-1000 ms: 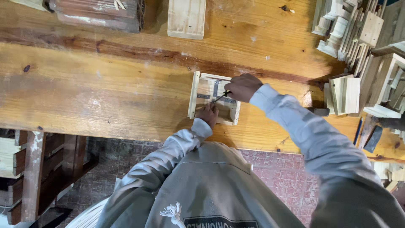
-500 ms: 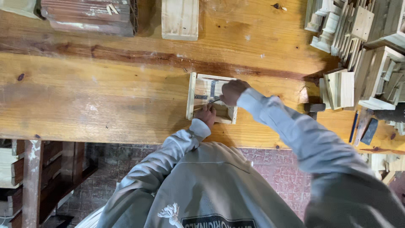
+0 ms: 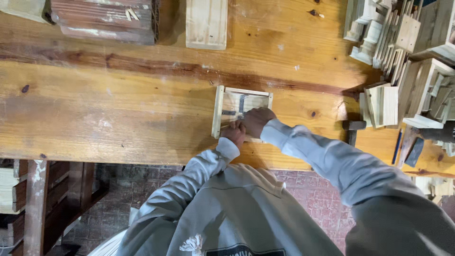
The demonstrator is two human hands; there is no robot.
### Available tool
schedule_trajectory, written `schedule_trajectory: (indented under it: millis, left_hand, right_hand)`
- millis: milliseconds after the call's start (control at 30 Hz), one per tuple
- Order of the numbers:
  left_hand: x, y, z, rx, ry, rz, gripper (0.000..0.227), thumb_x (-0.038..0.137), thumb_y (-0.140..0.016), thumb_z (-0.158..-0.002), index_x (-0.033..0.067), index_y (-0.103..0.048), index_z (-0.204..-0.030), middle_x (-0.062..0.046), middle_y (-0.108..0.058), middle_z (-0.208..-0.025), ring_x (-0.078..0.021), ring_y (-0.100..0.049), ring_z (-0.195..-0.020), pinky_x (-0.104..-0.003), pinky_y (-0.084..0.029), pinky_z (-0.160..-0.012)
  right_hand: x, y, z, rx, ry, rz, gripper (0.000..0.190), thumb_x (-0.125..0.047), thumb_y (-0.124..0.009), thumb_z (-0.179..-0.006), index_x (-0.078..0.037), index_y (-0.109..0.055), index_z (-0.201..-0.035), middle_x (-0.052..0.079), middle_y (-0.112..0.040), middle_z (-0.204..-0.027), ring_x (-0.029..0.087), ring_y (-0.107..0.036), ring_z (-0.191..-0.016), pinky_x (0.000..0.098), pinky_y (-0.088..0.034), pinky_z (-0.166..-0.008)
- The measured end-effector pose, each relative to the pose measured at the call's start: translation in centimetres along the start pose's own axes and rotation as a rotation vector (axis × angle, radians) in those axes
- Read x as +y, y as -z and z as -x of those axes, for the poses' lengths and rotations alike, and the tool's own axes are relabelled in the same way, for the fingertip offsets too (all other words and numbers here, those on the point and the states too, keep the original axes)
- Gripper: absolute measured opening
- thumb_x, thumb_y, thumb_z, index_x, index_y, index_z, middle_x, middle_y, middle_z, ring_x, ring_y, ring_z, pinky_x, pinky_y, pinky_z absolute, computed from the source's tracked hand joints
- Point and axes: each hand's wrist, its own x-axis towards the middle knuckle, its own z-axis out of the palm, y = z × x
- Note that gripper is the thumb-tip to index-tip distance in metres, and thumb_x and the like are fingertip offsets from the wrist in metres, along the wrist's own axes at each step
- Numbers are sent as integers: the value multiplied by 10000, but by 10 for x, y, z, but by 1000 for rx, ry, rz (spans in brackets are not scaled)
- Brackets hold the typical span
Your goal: The person assembles a small wooden box by placing a metal bracket inside a wooden frame and securing it with a screwdriver.
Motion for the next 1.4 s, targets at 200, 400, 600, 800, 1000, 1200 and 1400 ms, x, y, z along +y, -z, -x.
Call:
schedule_trajectory:
  millis: [200, 400, 600, 800, 1000, 1200, 1400]
  left_hand:
    - [-16, -43, -40, 152, -234, -152, 416, 84, -408, -1047, -42, -402, -1444, -212, -440, -1389, -392, -436, -1374, -385, -495, -1027]
    - [-15, 6, 5, 19, -241, -172, 364, 121, -314, -1067, 6, -388, -1405, -198, -433, -1404, -357, -472, -1332, -436, -484, -1056]
    - [-27, -73, -77, 184, -328, -72, 369, 138, -390, -1015, -15, -439, -1348, -214, -425, -1403, -412, -482, -1294, -485, -486, -996]
    - [-15, -5, -12, -44, -169, 122, 367, 327, -179, -1114, 91, -373, -1319, -80, -360, -1253, -169, -395, -1057, -234, -262, -888]
    - [-11, 28, 23, 12, -185, -175, 446, 117, -363, -1027, 53, -421, -1465, -122, -546, -1295, -258, -603, -1126, -400, -548, -866]
    - [-14, -6, 2, 77, -237, -196, 468, 124, -455, -1038, 3, -336, -1475, -218, -386, -1487, -370, -454, -1351, -448, -497, -1038]
    - [-23, -40, -27, 245, -272, -187, 502, 189, -605, -982, 9, -428, -1416, -183, -494, -1389, -337, -586, -1231, -463, -531, -1021]
  right_hand:
    - [38, -14, 6, -169, -459, -795, 326, -125, -494, -861, 98, -707, -964, 243, -649, -791, 352, -661, -609, 367, -475, -493]
    - [-9, 14, 13, -38, -493, -51, 331, -263, -536, -911, 14, -657, -778, 119, -624, -587, 205, -566, -404, 282, -450, -363]
    - [16, -38, 41, 391, 259, 416, 255, -232, -549, -956, -68, -694, -826, 132, -658, -801, 319, -718, -658, 459, -579, -547]
    - [-3, -6, 33, 46, -11, 172, 236, -143, -565, -957, -39, -756, -865, 167, -744, -844, 384, -743, -812, 507, -602, -687]
    - [-27, 36, 34, -59, -338, -116, 310, -347, -623, -926, -106, -811, -979, 151, -776, -912, 345, -772, -935, 462, -612, -737]
    - [62, -32, -39, -126, -424, -581, 425, -347, -698, -834, -46, -750, -1129, 34, -751, -672, 285, -747, -626, 404, -594, -517]
    - [35, 2, 6, -156, -188, -84, 468, -421, -505, -931, -55, -766, -1063, 216, -765, -967, 437, -754, -974, 554, -625, -767]
